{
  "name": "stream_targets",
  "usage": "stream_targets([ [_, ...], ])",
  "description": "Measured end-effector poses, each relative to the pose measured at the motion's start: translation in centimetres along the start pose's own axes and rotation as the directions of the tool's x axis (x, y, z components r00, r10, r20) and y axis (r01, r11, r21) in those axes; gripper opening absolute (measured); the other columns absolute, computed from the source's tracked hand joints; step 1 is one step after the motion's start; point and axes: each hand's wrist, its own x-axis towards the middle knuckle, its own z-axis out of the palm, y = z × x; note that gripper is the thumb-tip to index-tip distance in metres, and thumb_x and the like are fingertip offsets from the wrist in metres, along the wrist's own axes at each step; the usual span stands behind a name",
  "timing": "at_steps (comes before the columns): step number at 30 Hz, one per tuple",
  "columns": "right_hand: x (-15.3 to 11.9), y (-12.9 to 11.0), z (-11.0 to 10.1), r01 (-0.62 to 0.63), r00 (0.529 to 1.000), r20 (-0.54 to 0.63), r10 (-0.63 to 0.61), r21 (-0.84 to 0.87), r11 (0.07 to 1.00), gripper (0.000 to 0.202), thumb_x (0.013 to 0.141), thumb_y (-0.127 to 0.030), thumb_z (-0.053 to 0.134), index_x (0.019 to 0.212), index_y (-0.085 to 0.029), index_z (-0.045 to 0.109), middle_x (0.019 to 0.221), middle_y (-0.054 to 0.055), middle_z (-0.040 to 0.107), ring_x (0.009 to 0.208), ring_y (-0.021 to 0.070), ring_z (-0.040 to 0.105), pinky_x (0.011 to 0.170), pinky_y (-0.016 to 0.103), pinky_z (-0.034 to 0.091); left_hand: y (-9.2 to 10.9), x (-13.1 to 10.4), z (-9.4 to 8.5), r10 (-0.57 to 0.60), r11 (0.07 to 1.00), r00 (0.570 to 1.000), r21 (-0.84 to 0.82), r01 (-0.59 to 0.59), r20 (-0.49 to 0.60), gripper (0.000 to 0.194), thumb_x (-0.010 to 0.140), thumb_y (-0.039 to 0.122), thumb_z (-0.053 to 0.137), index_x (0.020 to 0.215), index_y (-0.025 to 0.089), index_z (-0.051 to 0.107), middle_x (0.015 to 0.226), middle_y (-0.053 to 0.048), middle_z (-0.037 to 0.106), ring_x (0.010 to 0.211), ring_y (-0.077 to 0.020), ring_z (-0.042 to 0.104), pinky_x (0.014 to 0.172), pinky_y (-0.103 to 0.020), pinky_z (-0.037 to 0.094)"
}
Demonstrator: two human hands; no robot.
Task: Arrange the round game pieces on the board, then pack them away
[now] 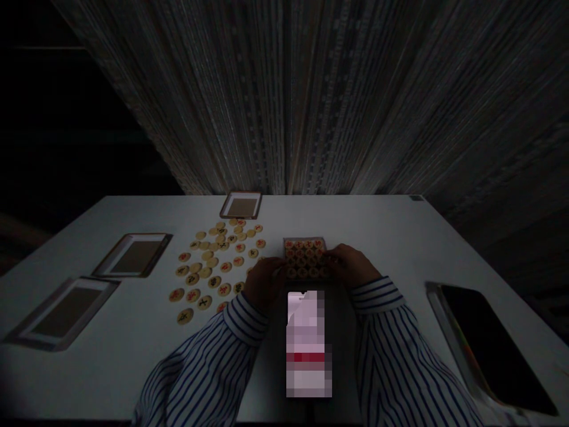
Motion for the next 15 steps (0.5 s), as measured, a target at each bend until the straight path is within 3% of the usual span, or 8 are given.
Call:
stream_targets([
  [15,-0.07,-0.01,-0.15,0.008,0.999,0.036,-0.007,-0.023,1.0,0.024,0.073,-0.02,0.053,0.092,-0.021,0.068,0.081,0.006,0.064,0.073,0.0182,0.061,0.066,0.031,0.05,-0.18,0.0,-0.09,-0.018,1.0,0.996,0.01,0.017,0.086,0.011,0.078,0.016,0.053,0.08,0.016,0.064,0.077,-0.006,0.069,0.072,-0.0179,0.064,0.067,-0.032,0.055],
])
